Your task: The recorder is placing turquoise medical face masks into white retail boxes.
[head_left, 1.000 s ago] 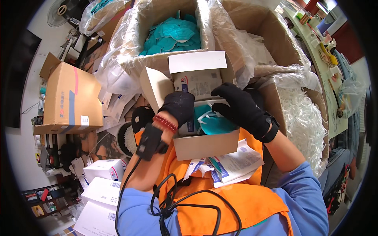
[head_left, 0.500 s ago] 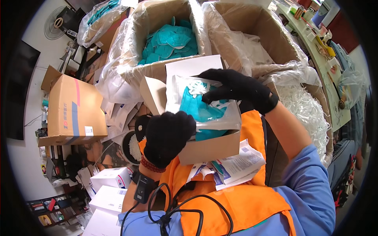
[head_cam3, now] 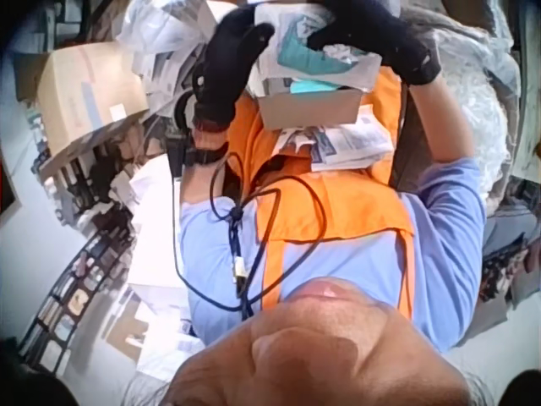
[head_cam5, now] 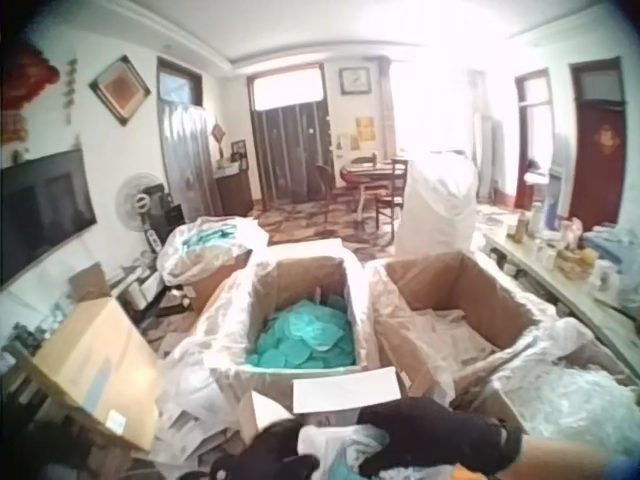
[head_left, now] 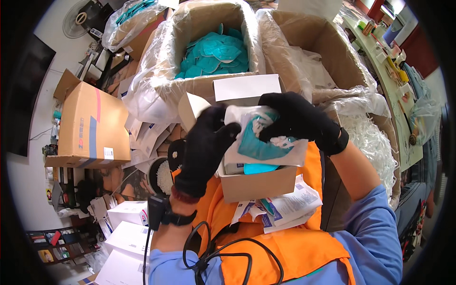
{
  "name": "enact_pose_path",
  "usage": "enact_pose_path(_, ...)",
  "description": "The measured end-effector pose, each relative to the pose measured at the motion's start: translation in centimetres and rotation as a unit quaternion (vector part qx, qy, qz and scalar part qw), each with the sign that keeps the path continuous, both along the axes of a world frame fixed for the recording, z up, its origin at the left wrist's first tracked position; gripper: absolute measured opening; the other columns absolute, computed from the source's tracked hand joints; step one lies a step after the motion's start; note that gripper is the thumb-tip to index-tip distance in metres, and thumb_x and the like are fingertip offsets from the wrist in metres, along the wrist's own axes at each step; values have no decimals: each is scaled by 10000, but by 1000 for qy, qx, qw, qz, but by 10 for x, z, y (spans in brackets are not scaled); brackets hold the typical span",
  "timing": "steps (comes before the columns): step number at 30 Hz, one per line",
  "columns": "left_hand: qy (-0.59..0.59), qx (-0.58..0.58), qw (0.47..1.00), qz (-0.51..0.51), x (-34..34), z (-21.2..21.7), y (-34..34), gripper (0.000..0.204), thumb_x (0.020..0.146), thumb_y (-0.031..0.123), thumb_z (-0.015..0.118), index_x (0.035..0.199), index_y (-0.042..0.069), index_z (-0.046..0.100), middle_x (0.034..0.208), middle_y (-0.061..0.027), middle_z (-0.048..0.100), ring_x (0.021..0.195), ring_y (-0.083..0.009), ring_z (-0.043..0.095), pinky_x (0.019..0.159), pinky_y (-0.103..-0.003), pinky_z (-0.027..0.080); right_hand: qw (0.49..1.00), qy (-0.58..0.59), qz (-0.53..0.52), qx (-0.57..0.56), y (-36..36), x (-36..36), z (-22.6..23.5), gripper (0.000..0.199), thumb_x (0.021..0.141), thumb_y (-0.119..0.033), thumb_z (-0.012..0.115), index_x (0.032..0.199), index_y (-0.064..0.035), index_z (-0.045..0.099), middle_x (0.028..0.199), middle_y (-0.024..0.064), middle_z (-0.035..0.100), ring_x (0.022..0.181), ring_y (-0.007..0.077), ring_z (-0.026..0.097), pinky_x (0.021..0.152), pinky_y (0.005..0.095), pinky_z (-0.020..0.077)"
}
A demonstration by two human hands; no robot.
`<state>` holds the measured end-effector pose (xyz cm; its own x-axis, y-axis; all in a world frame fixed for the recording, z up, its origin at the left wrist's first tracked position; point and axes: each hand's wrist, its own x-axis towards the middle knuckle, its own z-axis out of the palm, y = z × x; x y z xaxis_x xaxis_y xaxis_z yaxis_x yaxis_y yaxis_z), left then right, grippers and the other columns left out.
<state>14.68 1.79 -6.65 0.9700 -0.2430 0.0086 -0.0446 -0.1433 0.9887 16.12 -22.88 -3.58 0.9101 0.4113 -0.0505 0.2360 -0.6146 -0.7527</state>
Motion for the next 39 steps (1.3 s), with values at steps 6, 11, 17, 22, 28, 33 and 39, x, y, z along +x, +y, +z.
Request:
enact_pose_path(6,57,-87,994,-22,-3,-10,-29,191,926,191,701,983,9,703,858,-31,709,795,-85,620,728,-246,497,995,-49,71,57,5,-6,-7,400,835,-334,773,1102,-47,696,988,189,702,916,325,679,849,381,530)
enact_pose_path(11,-112,91,989,-18,-5,-18,-35,148,924,148,682,910,1,686,785,-125,684,692,-223,643,670,-323,502,999,32,30,14,16,-14,-13,343,923,-373,658,1071,-70,722,951,206,702,844,365,676,786,393,533)
enact_pose_path(17,-114,81,990,10,-5,-22,-43,137,944,87,629,959,-38,683,857,-78,694,793,-119,629,733,-283,493,984,-179,0,19,24,-26,-31,218,905,-289,648,896,-95,747,788,150,694,741,353,673,677,404,537)
enact_pose_path(22,-115,43,992,4,0,-38,-46,117,920,82,641,944,-20,694,849,-121,688,760,-201,654,694,-319,510,948,-284,24,-140,37,-36,-3,90,797,-178,662,779,-103,708,720,134,663,682,318,670,615,403,525)
enact_pose_path(28,-375,261,888,-61,25,-49,-49,115,864,73,616,957,43,678,765,-141,666,719,-294,673,633,-388,530,908,-386,109,-118,44,-70,4,127,731,-199,677,817,-112,643,750,63,569,678,256,593,603,397,450)
enact_pose_path(33,-327,397,856,-41,56,-88,-35,168,967,151,501,915,63,635,729,-171,660,684,-339,669,615,-438,512,916,-336,220,-8,63,-108,20,149,721,-213,675,763,-79,625,641,37,486,521,192,481,472,349,349)
enact_pose_path(39,-402,503,752,-138,35,-78,-29,190,871,202,590,784,76,703,727,-140,682,684,-305,690,613,-431,551,823,-489,275,-93,48,-155,23,130,749,-200,631,758,-85,571,658,23,441,581,158,472,519,318,331)
